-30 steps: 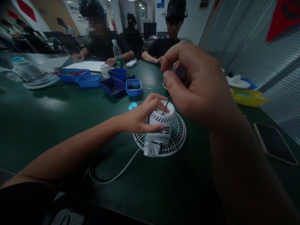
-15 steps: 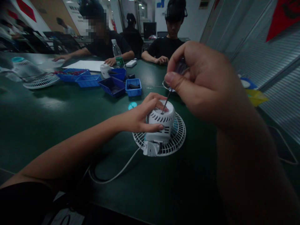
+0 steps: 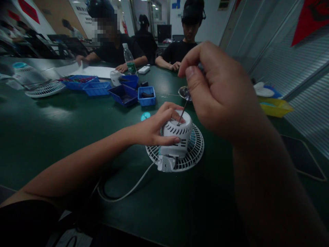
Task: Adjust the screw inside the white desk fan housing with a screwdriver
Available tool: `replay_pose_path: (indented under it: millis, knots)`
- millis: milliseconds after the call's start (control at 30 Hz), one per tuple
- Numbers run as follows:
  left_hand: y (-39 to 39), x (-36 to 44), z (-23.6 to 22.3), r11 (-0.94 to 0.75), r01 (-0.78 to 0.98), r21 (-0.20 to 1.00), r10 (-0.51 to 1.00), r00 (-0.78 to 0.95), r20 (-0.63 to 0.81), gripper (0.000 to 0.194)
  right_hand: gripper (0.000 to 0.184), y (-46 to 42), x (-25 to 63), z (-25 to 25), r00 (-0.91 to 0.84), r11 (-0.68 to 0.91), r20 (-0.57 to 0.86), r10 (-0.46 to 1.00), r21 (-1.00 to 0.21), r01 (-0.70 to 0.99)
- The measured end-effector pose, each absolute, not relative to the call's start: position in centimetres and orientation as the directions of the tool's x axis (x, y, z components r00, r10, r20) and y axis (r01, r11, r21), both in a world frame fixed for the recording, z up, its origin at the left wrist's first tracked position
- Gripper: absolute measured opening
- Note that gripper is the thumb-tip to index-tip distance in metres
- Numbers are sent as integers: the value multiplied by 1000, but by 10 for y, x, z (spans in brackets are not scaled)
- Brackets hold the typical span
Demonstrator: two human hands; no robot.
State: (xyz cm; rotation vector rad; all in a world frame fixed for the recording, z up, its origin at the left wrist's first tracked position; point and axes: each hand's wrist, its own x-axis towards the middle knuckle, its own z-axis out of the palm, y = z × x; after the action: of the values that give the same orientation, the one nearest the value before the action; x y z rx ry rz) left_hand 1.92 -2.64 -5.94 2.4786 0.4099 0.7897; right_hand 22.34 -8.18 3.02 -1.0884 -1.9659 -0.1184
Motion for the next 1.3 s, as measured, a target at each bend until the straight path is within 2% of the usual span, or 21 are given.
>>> replay_pose_path:
  millis: [133,200,233,333,467,600,733,800,867,1000,1067,1167,1300]
  knots:
    - [-26,20,-60,-829,135,543,424,786,451,61,23,-80,224,27,-266,663,709,653,-365,654]
    - [-26,20,-60,-830,137,541,425,784,452,61,11,-80,223,31,-253,673,719,647,-383,633]
    - [-25,20,-60,-831,137,540,424,784,454,61,11,-81,223,33,-252,676,731,634,-366,639]
    - [-25,20,-61,-831,143,538,426,785,450,61,25,-83,224,40,-277,663,742,610,-287,692]
    - [-26,20,-60,-830,147,538,430,783,449,61,7,-82,226,39,-279,624,722,633,-263,736]
    - [-26,20,-60,-831,146,537,425,790,442,62,17,-82,226,34,-281,649,741,611,-264,714]
    - [-26,20,-60,-828,139,543,424,788,445,62,14,-84,224,34,-278,656,739,614,-281,701]
    - [-26,20,-60,-823,144,550,432,786,442,63,11,-85,223,34,-283,647,751,597,-242,723]
    - [-25,20,-60,-822,140,552,431,787,442,64,16,-86,223,35,-304,647,760,575,-195,737]
    - [-25,20,-61,-831,134,541,423,784,455,63,20,-86,224,36,-343,669,742,576,-186,720]
    - [-24,20,-62,-832,136,538,425,781,458,61,28,-86,225,36,-340,665,734,588,-199,720]
    - [-25,20,-61,-831,134,539,424,780,461,62,37,-84,226,34,-296,660,725,623,-282,696]
    - [-25,20,-60,-834,137,535,421,784,456,62,26,-85,223,35,-260,644,719,645,-328,691]
